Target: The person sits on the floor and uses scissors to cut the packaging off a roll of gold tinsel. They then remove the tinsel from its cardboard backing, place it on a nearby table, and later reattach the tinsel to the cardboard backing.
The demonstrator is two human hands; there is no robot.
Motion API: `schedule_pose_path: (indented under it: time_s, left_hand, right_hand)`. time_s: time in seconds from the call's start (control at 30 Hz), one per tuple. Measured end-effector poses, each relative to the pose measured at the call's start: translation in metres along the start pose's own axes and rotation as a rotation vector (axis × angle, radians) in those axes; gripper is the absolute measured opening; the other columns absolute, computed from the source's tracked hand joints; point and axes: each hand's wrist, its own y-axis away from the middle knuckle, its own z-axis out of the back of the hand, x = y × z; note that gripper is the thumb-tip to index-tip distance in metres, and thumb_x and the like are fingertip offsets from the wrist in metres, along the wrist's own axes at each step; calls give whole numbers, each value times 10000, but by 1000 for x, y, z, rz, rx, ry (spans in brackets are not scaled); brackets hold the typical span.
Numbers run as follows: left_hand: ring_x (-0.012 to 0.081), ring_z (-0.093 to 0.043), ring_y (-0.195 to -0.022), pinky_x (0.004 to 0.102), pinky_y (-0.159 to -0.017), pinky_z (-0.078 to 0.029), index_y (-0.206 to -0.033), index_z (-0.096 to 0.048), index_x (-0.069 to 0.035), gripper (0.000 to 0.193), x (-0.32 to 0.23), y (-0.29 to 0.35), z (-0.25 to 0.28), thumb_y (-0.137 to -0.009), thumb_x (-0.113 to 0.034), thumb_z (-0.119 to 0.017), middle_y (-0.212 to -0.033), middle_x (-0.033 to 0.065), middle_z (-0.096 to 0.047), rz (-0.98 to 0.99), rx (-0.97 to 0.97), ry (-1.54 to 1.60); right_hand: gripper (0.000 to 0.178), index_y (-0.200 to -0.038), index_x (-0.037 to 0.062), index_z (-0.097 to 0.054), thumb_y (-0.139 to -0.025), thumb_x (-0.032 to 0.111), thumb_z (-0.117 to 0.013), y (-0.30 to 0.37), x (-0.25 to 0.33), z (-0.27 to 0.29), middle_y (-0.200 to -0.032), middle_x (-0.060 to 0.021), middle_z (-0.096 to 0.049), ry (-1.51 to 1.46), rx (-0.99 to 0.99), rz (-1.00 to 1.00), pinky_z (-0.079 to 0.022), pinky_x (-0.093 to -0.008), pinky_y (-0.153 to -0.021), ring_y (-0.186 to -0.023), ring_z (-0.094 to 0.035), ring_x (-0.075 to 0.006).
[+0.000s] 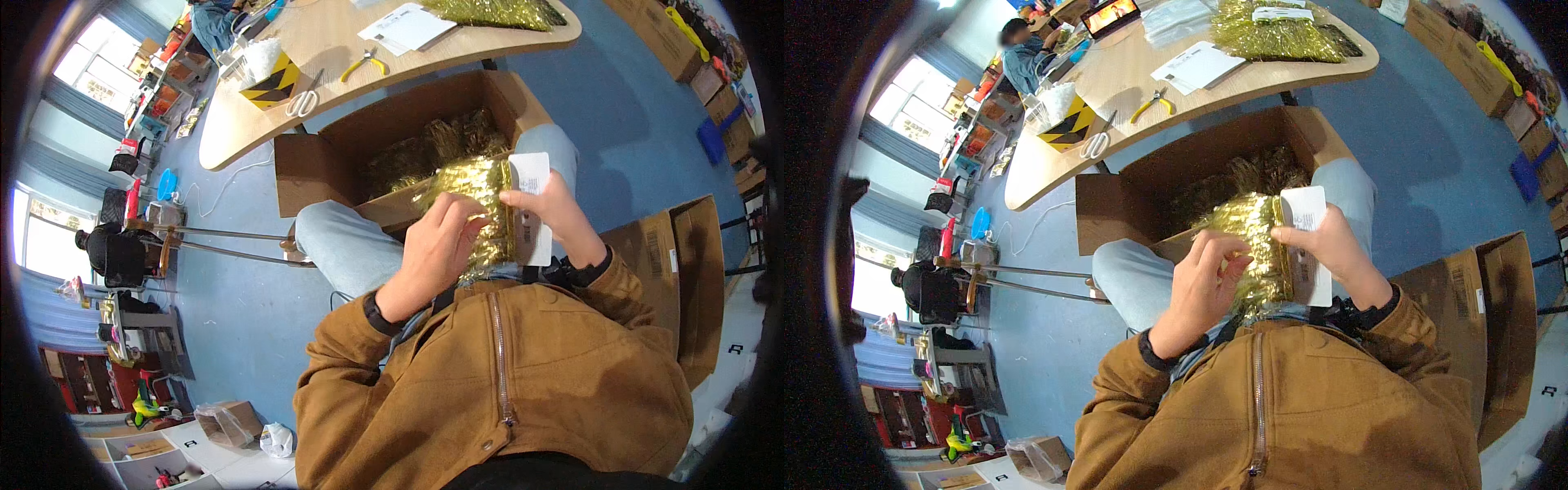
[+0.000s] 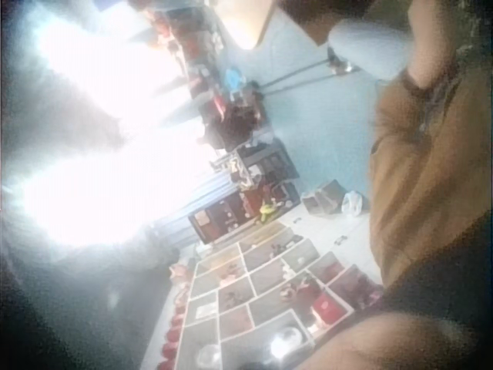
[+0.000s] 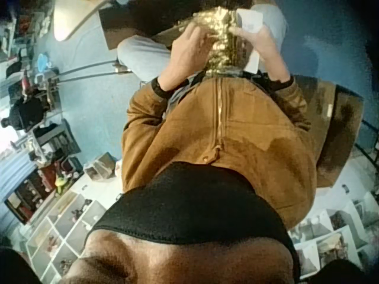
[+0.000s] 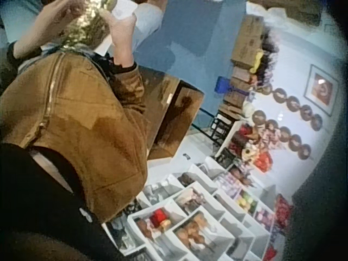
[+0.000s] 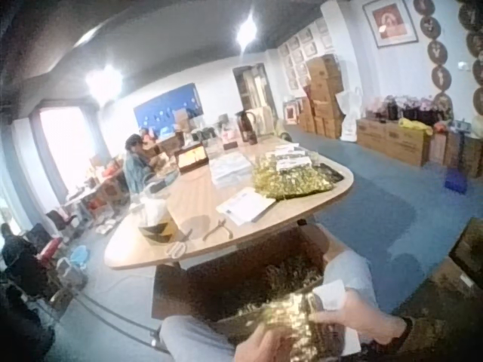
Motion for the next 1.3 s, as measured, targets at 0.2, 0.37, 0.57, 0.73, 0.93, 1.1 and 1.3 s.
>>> schedule_pose_path:
  time_s: [0.2, 0.37, 0.57, 0.73, 0.93, 1.1, 1.3]
  left_hand:
    - [126, -636, -748, 292, -684, -525, -1092, -559, -22, 338, 5, -4, -46, -906, -161, -804, -868, 83, -659, 447, 103, 322]
    - [73, -582, -869, 224, -782, -508, -1137, -519, -31, 327, 49, -7, -62, -923, -63, -764, -972, 3, -582, 538, -121, 619]
    - [60, -597, -906, 216, -835, -512, -1178, -580, -24, 275, 66, 0, -53, -955, -51, -739, -983, -15, -621, 671, -132, 1077]
    - [94, -658, -954, 256, -892, -552, -1259, -590, -12, 344, 66, 5, -45, -948, -46, -734, -1078, 32, -689, 759, -117, 1183]
    - [101, -677, -935, 251, -837, -561, -1244, -588, -23, 343, 72, 5, -54, -939, -35, -743, -1066, 51, -721, 766, -125, 1358]
    - [94, -655, -906, 231, -823, -536, -1252, -547, -27, 393, 79, 1, -61, -925, -31, -764, -1032, 43, -702, 783, -289, 1206]
    - [96, -622, -927, 238, -842, -526, -1216, -547, -15, 408, 71, -8, -68, -893, -43, -794, -1043, 48, -650, 678, -493, 806]
  right_hand:
    - [329, -1140, 0, -680, -875, 134, -821, -16, 0, -11, -1038, -44, -721, -83, -44, 98, -528, -273, -766, -901, -667, -110]
    - [453, -1355, 13, -617, -1071, 364, -582, -17, -3, -11, -1140, -59, -703, -267, 138, 28, -551, -276, -870, -994, -678, -114]
    - [398, -1376, 6, -615, -1003, 135, -662, -18, -17, -22, -1205, -71, -701, -124, 81, 89, -532, -304, -949, -1065, -661, -133]
    - [504, -1365, 14, -621, -881, -1, -760, -17, -22, -27, -1214, -55, -683, 8, 35, 139, -527, -292, -953, -1052, -641, -123]
    - [500, -1377, 26, -619, -897, 16, -760, -24, -31, -25, -1204, -55, -686, -82, 83, 143, -532, -287, -944, -1067, -638, -118]
    - [456, -1373, 14, -618, -943, 97, -745, -30, -16, -23, -1195, -64, -690, 52, 13, 146, -532, -312, -947, -1092, -641, -137]
    - [597, -1306, -8, -619, -832, 258, -867, 1, 1, -29, -1199, -108, -650, 484, 77, 163, -552, -348, -898, -1044, -682, -224]
